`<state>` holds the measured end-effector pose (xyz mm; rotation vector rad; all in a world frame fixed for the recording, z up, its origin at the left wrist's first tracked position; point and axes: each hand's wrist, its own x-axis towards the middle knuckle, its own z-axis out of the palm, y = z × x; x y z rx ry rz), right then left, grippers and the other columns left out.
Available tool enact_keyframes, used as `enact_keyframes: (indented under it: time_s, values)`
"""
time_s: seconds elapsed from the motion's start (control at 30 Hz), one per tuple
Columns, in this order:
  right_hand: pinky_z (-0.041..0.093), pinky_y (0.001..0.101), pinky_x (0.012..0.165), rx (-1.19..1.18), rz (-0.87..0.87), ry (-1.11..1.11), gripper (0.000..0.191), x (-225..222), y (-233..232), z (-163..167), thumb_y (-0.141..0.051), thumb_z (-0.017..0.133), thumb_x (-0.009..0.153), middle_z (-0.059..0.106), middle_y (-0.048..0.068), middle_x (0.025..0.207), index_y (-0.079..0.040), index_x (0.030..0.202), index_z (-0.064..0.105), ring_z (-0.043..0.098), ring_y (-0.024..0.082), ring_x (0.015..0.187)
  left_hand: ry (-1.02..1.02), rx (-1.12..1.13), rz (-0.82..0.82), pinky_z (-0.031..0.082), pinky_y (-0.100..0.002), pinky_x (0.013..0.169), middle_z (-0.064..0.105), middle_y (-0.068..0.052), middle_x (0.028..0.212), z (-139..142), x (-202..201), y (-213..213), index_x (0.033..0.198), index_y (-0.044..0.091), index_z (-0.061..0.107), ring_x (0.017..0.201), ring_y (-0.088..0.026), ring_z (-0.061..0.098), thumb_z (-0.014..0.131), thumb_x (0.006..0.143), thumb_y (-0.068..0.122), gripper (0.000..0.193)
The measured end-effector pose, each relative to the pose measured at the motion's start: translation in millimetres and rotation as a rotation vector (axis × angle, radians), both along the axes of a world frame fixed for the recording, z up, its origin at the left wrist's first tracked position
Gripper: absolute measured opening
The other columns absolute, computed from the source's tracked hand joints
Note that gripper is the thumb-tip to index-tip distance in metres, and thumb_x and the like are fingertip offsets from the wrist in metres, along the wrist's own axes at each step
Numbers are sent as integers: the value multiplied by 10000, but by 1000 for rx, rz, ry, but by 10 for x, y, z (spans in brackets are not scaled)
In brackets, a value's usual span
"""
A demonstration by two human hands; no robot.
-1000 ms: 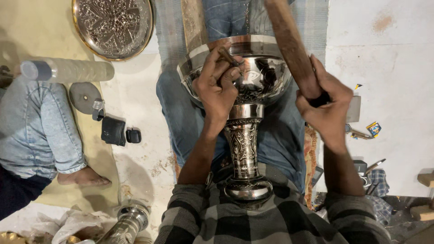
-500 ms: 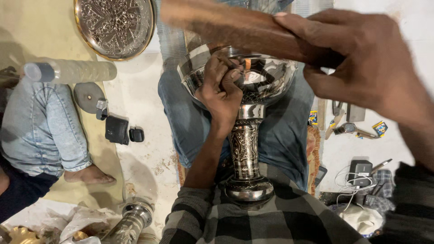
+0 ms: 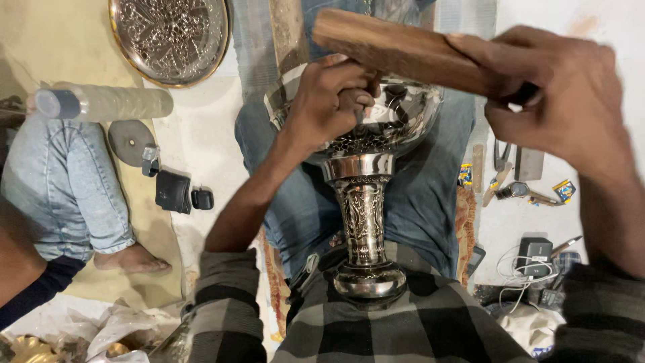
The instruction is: The person holds a silver trophy on their lap and repeatedly strikes its bowl with a wooden mallet. They adjust the trophy's position and rotate it to access different areas while continuing to hammer the surface.
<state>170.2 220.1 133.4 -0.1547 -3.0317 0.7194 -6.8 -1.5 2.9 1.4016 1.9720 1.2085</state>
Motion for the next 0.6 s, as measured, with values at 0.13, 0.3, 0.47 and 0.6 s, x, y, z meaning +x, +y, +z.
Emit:
enact_keyframes:
  time_s: [0.13, 0.3, 0.47, 0.6]
  values:
    - [526, 249, 705, -676, -247, 325, 690, 372, -174, -590, 68, 640, 749, 666, 124, 1056, -6, 1432, 579, 648, 131, 814, 63, 75, -278, 636, -289, 619, 782, -148, 969, -20, -219, 179, 1136, -18, 729, 794, -213, 785, 632, 777, -125, 387]
    - [514, 234, 874, -637, -503, 455, 620, 870, -755, -1057, 113, 661, 858, 624, 43, 1018, 78, 1468, 556, 598, 124, 906, 75, 55, -590, 656, -297, 653, 796, -148, 1027, 61, -357, 413, 1300, 20, 723, 860, -199, 797, 655, 720, -174, 615]
    - [481, 252, 957, -655, -687, 384, 693, 1186, -1187, -1220, 130, 672, 855, 626, 86, 1104, 54, 1529, 530, 592, 125, 1023, -81, -29, -734, 670, -316, 712, 786, -144, 998, 217, -461, 563, 1250, 33, 703, 881, -182, 804, 677, 682, -170, 603]
    - [531, 272, 960, -773, -911, 303, 745, 1275, -1410, -1216, 99, 711, 871, 689, 88, 1161, 52, 1572, 463, 651, 135, 1063, -55, 30, -813, 669, -323, 698, 786, -148, 998, 287, -453, 642, 1244, 41, 718, 895, -199, 791, 703, 678, -159, 601]
